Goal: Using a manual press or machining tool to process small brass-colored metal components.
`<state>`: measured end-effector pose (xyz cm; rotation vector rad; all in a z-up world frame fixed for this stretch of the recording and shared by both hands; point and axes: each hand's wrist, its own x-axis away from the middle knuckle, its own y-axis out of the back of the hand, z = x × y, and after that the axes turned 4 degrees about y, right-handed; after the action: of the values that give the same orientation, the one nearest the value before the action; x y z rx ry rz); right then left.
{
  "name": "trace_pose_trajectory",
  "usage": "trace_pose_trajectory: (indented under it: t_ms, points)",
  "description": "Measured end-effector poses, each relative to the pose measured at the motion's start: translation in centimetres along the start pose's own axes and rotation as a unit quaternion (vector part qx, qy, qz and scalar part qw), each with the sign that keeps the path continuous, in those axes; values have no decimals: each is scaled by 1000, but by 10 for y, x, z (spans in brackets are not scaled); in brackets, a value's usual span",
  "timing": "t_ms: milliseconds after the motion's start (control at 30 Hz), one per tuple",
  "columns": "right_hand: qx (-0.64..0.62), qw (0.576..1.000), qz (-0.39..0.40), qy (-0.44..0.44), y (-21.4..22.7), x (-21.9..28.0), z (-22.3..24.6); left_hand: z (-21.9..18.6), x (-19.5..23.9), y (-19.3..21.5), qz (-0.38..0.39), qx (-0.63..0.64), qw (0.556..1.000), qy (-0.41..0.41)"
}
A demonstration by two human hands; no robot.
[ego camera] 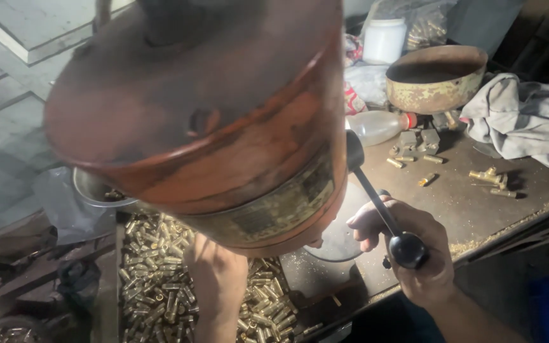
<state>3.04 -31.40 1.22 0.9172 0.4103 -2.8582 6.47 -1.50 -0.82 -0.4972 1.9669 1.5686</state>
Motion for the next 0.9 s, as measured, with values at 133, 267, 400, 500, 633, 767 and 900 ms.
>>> trace_pose_trajectory:
  t_ms: [133, 267, 400, 500, 633, 767, 900]
  points:
    - [37, 999, -16, 3, -1, -10, 14, -7, 14, -4, -11, 84, 996, 3]
    - [98, 994, -10, -43, 5, -13, 17, -37, 25, 8, 96, 298, 919, 240]
    - [114, 991, -25, -63, 1, -14, 15, -57, 46, 17, 88, 510, 799, 306]
    - [133, 990, -12, -39, -4, -13, 13, -61, 48, 24, 135, 406, 824, 371]
    - [114, 992, -7, -45, -6, -12, 12, -70, 43, 24, 76, 506, 795, 325]
    - [109, 992, -15, -54, -3, -11, 14, -90, 25, 34, 62, 448, 849, 275]
    - [118, 991, -12, -70, -5, -12, 15, -103, 20, 34, 26, 411, 882, 230]
